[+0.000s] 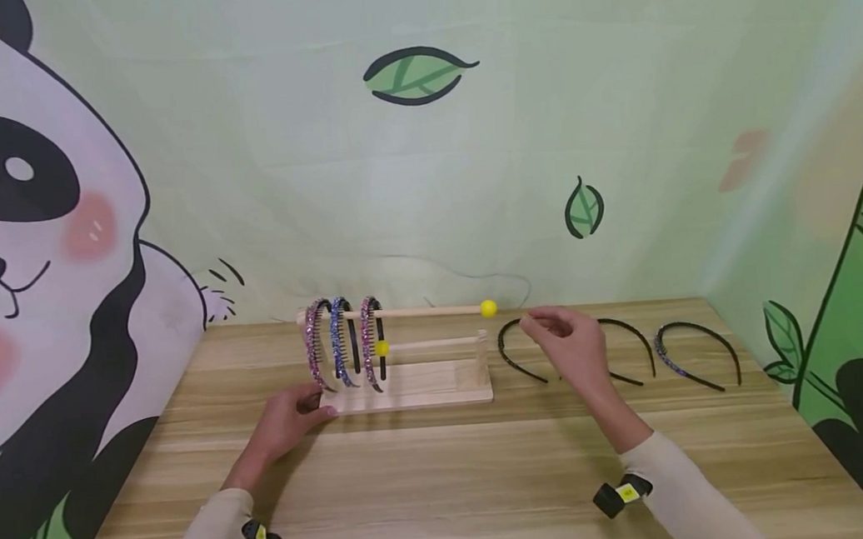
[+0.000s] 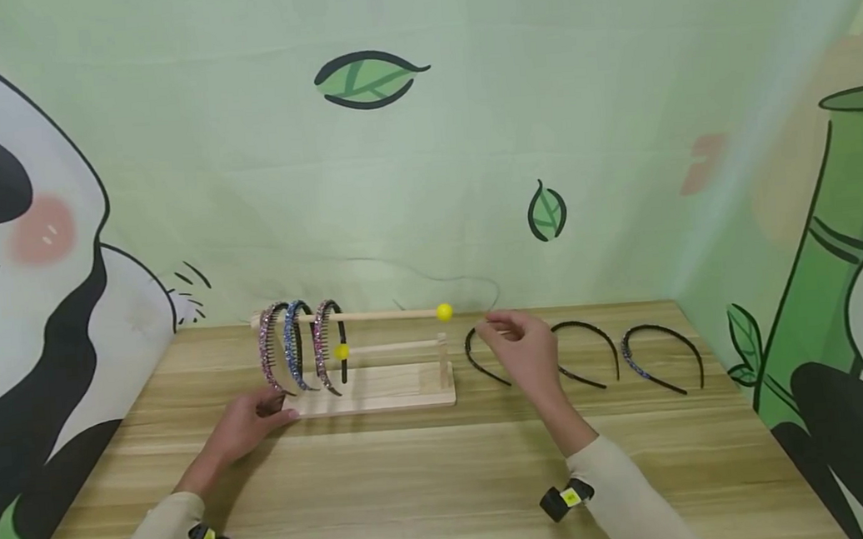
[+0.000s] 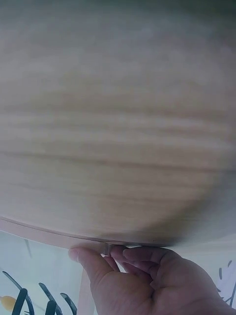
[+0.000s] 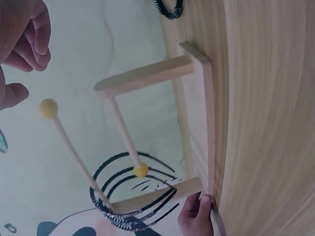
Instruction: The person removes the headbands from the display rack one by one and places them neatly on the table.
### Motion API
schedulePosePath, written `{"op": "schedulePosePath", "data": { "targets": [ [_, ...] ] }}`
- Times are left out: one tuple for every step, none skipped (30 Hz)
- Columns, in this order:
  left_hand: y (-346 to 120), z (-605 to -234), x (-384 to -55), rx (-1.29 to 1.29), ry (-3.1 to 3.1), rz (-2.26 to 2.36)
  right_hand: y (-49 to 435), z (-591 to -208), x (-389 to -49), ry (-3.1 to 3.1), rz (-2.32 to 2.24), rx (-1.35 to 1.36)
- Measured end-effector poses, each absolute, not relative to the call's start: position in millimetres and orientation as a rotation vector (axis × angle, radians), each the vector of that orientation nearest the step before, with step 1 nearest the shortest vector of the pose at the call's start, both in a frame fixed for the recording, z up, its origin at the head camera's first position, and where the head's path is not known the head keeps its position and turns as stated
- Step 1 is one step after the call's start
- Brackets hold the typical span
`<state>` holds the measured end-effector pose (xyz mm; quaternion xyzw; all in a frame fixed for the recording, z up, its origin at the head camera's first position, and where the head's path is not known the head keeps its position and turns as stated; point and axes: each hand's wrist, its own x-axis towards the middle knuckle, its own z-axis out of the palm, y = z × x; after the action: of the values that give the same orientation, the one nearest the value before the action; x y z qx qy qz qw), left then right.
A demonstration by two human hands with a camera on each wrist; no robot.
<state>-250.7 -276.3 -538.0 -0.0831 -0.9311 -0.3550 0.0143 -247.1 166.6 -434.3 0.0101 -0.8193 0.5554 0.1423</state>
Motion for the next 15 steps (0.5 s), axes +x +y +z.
{"op": "schedulePosePath", "data": {
  "targets": [
    [-276.2, -538.1, -250.6, -0.26, -2.898, -1.105, 165.9, -432.1, -244.6, -2.358, 1.602, 0.04],
    [-276.1, -538.2, -250.3, -0.262, -2.897, -1.107, 165.1, -429.5, -242.2, -2.351, 1.597, 0.055],
    [-276.0, -538.3, -250.2, -0.262, -2.897, -1.109, 164.1, -427.1, -240.1, -2.347, 1.591, 0.07],
    [-275.8, -538.3, -250.0, -0.261, -2.897, -1.109, 163.0, -424.8, -238.2, -2.344, 1.583, 0.084],
    [-275.7, -538.2, -249.9, -0.26, -2.898, -1.113, 161.7, -422.4, -236.3, -2.339, 1.575, 0.102],
    [-275.5, -538.1, -249.8, -0.257, -2.899, -1.115, 160.3, -420.0, -234.4, -2.332, 1.568, 0.121],
    [-275.2, -537.9, -249.8, -0.256, -2.898, -1.119, 158.7, -417.7, -232.3, -2.325, 1.563, 0.138],
    [-275.0, -537.5, -249.8, -0.254, -2.898, -1.121, 157.1, -415.7, -230.7, -2.317, 1.558, 0.156],
    [-274.8, -537.0, -249.8, -0.256, -2.898, -1.122, 155.3, -414.1, -229.3, -2.308, 1.56, 0.173],
    [-274.5, -536.7, -249.9, -0.252, -2.897, -1.125, 153.3, -412.6, -227.9, -2.301, 1.563, 0.19],
    [-274.3, -536.2, -249.7, -0.248, -2.898, -1.131, 151.0, -411.4, -226.6, -2.293, 1.565, 0.206],
    [-274.1, -535.6, -249.6, -0.246, -2.899, -1.133, 148.6, -410.4, -225.3, -2.29, 1.569, 0.217],
    [-274.1, -535.1, -249.4, -0.244, -2.903, -1.132, 146.2, -409.9, -224.4, -2.289, 1.57, 0.227],
    [-274.0, -534.7, -249.1, -0.241, -2.907, -1.131, 143.5, -409.6, -223.9, -2.285, 1.572, 0.239],
    [-273.8, -534.4, -248.9, -0.238, -2.91, -1.133, 140.6, -409.2, -223.1, -2.284, 1.577, 0.249]
  ]
}}
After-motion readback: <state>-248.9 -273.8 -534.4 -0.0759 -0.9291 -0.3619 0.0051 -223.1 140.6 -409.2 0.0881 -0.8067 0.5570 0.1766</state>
